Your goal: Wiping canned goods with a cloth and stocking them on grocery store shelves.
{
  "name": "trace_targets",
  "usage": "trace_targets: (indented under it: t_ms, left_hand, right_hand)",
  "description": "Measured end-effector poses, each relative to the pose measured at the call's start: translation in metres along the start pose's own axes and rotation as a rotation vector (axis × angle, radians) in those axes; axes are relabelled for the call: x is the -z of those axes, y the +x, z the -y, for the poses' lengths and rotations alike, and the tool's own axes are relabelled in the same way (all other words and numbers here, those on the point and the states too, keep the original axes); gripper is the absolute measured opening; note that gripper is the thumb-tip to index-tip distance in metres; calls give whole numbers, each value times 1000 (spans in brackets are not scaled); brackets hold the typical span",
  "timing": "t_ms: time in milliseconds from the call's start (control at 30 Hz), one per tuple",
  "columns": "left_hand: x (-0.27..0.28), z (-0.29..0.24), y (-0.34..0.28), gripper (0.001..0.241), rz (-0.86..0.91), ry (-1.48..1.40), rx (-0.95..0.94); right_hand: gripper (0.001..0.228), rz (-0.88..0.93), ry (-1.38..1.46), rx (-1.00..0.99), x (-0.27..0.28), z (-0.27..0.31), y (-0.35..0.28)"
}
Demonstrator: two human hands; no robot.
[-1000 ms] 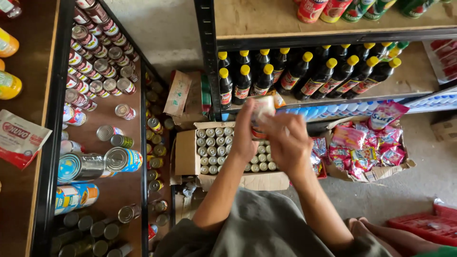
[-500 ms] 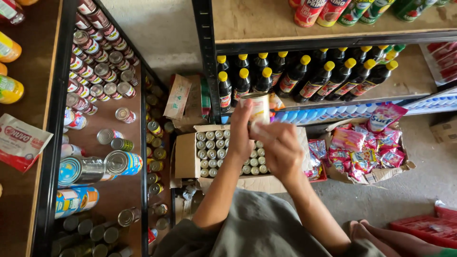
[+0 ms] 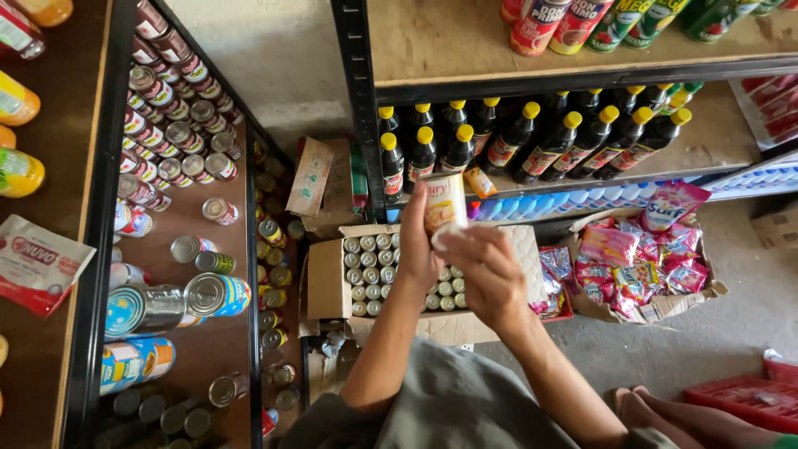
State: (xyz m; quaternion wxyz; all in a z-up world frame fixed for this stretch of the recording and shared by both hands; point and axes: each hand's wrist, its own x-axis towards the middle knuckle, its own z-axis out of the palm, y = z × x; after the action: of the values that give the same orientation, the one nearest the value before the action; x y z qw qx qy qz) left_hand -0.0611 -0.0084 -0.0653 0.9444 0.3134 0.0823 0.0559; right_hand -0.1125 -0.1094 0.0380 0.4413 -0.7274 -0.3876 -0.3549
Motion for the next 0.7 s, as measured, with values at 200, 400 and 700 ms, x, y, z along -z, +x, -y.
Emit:
trace_targets:
  t_ms: [200, 400, 700]
  left_hand:
    - [-64, -38, -41, 34, -34, -10, 32]
    - [-48, -24, -23, 33, -148, 37, -114]
    - [-52, -17, -38, 27, -36, 241, -149]
  right_hand:
    - [23, 0, -71, 21, 11, -21, 36]
    - [28, -24, -28, -33, 2, -11, 4]
    - [29, 30, -123, -30, 22, -18, 23]
